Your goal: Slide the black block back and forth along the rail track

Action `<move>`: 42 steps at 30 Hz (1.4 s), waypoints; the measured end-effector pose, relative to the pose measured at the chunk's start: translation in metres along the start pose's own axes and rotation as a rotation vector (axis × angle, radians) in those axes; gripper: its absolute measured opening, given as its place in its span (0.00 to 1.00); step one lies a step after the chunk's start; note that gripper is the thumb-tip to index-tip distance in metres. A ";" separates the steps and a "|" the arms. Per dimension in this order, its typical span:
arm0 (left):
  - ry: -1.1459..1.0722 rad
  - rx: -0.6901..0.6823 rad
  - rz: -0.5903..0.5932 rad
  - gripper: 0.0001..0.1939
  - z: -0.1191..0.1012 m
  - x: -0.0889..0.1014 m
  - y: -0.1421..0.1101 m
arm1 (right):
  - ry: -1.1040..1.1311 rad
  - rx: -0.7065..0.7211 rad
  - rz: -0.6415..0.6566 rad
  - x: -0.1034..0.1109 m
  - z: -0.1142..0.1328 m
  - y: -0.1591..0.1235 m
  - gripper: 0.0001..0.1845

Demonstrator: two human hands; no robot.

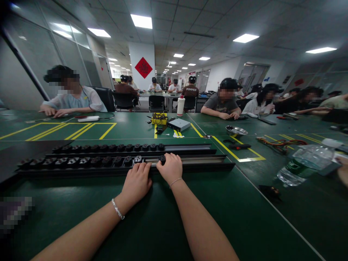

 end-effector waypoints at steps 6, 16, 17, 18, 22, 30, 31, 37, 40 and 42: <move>0.014 0.001 -0.010 0.26 0.000 0.001 0.000 | 0.011 0.011 -0.003 0.001 0.002 0.000 0.09; 0.013 -0.004 -0.009 0.26 -0.001 0.001 0.000 | 0.022 0.025 0.008 0.002 0.001 0.002 0.07; 0.014 -0.005 -0.008 0.26 -0.001 0.001 0.000 | 0.017 0.027 0.009 0.001 0.001 0.002 0.07; 0.016 -0.004 -0.007 0.26 -0.001 0.001 0.000 | 0.012 0.028 0.009 0.001 0.000 0.002 0.06; 0.024 -0.002 -0.007 0.26 -0.001 0.000 0.000 | 0.011 0.035 0.007 0.000 -0.001 0.003 0.07; 0.020 -0.011 -0.016 0.26 0.000 -0.001 0.000 | 0.032 0.022 0.000 0.001 -0.003 0.003 0.07; 0.021 -0.011 -0.019 0.26 0.000 -0.001 0.000 | 0.030 0.023 0.002 0.000 -0.003 0.003 0.07; 0.027 -0.016 -0.026 0.26 -0.001 -0.001 0.001 | 0.031 0.022 -0.006 -0.001 -0.004 0.002 0.07; 0.023 -0.016 -0.025 0.26 -0.001 -0.001 0.001 | 0.036 0.011 -0.002 -0.001 -0.005 0.003 0.07; 0.019 -0.015 -0.020 0.27 -0.001 -0.001 0.001 | 0.044 0.003 0.002 -0.001 -0.006 0.003 0.07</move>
Point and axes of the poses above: each hand's wrist, its own y-axis towards the middle knuckle, its own x-axis out of the back of the hand, z = x × y, the point moved 8 cm from there along y, towards the middle knuckle, and after that the axes turned 9 degrees about -x, right-handed, at the moved point
